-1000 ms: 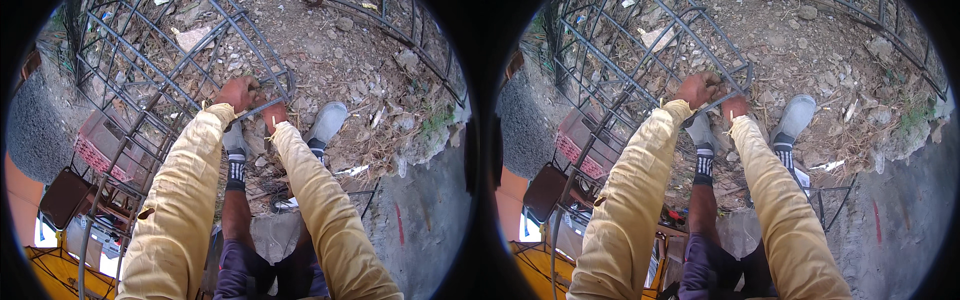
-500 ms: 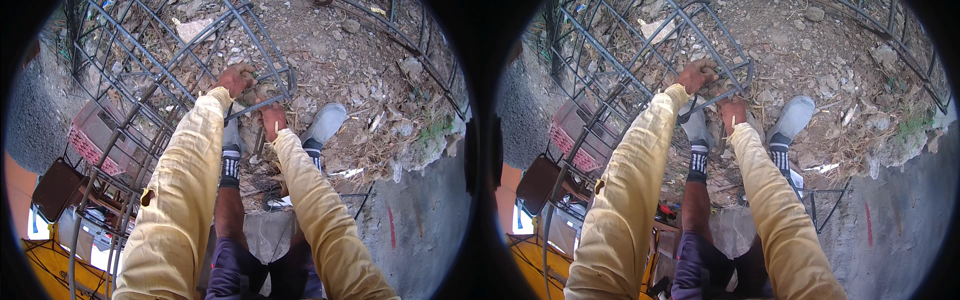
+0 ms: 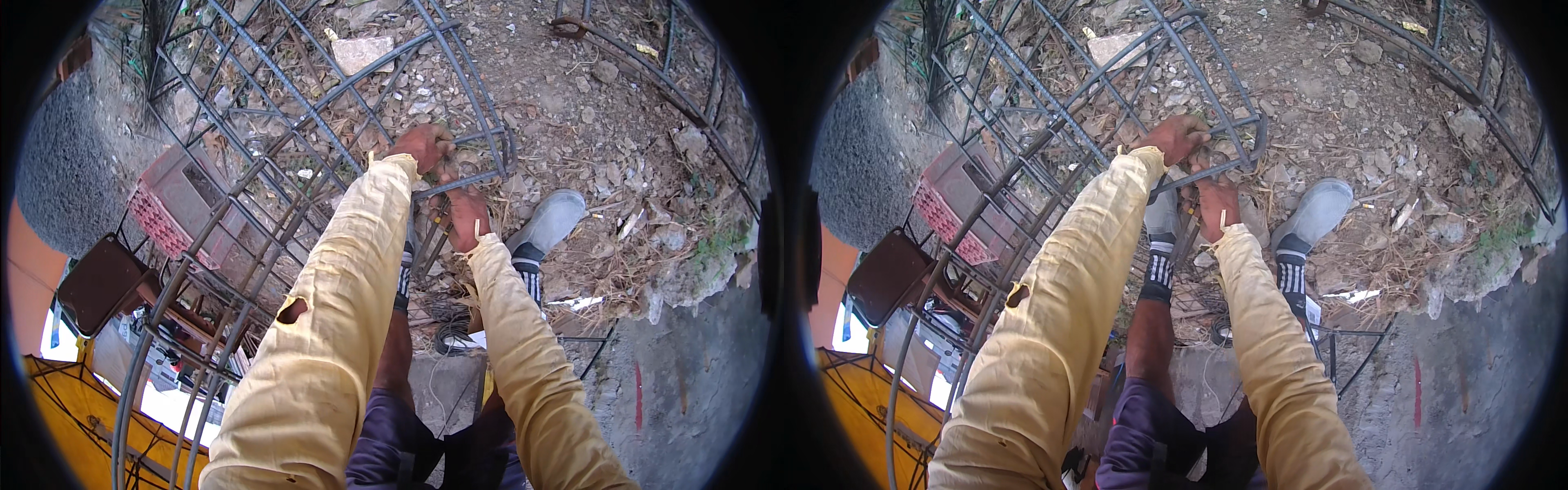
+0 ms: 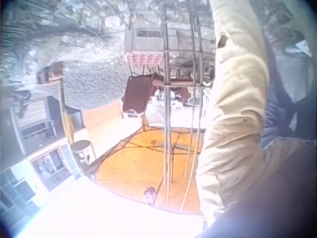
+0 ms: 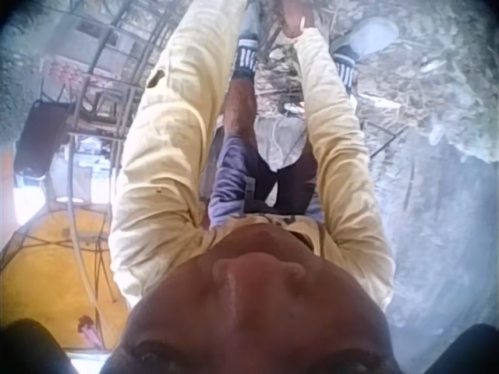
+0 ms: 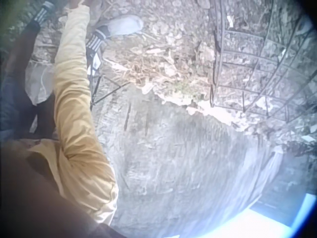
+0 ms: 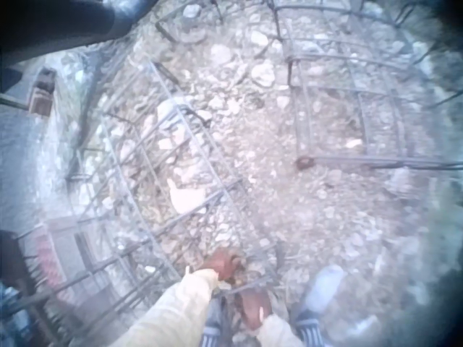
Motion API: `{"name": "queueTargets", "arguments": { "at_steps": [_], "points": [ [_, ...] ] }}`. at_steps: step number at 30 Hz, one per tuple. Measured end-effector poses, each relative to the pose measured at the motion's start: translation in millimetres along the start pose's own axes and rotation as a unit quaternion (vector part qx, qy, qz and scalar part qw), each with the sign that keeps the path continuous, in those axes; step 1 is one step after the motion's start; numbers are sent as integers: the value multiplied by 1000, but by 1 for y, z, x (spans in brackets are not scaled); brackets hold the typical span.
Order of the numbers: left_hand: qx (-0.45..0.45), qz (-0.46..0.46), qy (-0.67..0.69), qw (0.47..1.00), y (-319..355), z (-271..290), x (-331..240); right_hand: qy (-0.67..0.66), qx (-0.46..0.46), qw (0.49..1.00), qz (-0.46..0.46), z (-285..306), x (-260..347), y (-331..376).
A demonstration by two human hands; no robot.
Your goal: The person sits on the ground and assembles a rebar cage by tying vertical steel bars to horizontal rings using wire. The person repeatedly wraps and twists wire to secure the intersections.
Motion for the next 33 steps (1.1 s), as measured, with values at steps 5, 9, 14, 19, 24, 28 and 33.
{"name": "queueTargets", "arguments": {
  "at_steps": [5, 9, 14, 19, 24, 28, 33],
  "points": [
    [23, 26, 42, 999, -3, 1, 2, 48, -32, 994, -90, 56, -14, 11],
    [58, 102, 113, 987, -1, 2, 9, 78, -15, 988, -133, 74, -20, 34],
    [25, 48, 79, 995, -4, 3, 8, 424, 24, 905, 18, 86, 2, 18],
    [39, 63, 88, 993, -4, 0, 11, 551, 56, 829, 81, 90, 15, 5],
    [27, 24, 40, 999, -3, 4, 7, 567, 44, 819, 74, 83, 33, 18],
    [26, 55, 92, 994, -3, 3, 11, 484, 72, 872, 4, 72, 19, 36],
    [34, 46, 72, 996, -2, 3, 10, 325, 76, 940, -74, 40, 3, 43]
  ]
}}
Point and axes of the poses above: each hand's wrist, its own y-axis away from the middle knuckle, its own z-axis out of the back of the hand, x = y × z, the point moved 6 cm from there along -y, towards the middle knuckle, and after that the axes turned 5 degrees about x, right-handed, at the moved point
